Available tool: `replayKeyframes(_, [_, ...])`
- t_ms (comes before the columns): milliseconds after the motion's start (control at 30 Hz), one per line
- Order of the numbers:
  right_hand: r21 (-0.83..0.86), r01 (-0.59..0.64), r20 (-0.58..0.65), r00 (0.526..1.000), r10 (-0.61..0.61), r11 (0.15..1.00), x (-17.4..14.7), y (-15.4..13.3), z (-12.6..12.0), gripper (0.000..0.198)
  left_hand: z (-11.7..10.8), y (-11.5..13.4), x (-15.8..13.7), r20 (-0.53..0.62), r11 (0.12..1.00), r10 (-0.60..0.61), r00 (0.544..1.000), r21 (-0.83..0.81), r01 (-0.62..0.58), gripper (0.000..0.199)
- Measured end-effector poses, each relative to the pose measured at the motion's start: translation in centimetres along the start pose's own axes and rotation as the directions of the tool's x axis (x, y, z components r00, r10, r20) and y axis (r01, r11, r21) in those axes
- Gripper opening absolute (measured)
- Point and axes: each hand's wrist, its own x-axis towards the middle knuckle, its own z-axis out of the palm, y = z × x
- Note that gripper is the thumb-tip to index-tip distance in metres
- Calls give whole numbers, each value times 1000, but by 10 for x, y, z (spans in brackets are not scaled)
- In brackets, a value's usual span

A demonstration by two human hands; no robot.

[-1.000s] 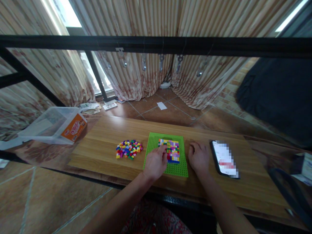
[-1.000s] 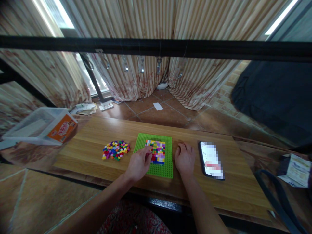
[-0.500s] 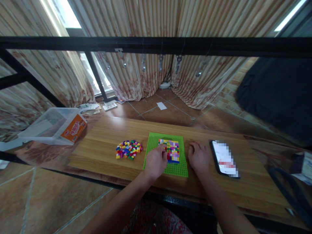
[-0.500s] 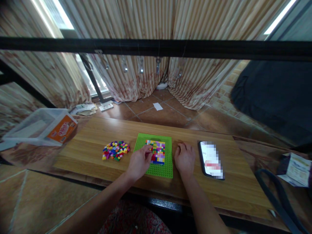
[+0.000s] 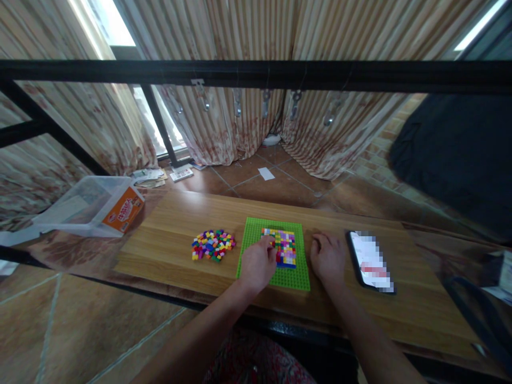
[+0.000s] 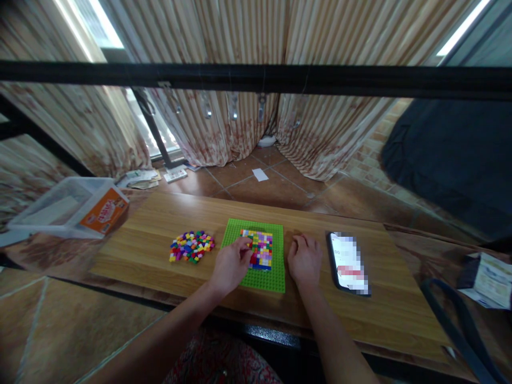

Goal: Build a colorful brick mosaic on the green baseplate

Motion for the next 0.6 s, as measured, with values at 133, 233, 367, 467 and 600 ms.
replayKeyframes(133, [-8,2,4,1000,-2,1000,0,-1,-1,27,0,1,0,4,1000,-8,1000,8,8,25])
replayKeyframes(233, [-15,-3,9,1000,3,1000,0,-1,-1,26,-1,2,0,0,1000,-14,1000,13,14,24])
replayKeyframes(367, [-21,-3,17,1000,3,1000,0,0,0,27,-2,4,-1,7,999,-29,1000,16,29,24])
replayKeyframes(467, [-22,-2,11,1000,2,1000,0,0,1,28,-2,5,-1,7,999,-42,999,20,42,25])
replayKeyframes(600, [-18,8,-8,1000,-8,1000,0,1,1,27,-2,6,-2,12,999,-47,999,25,47,24])
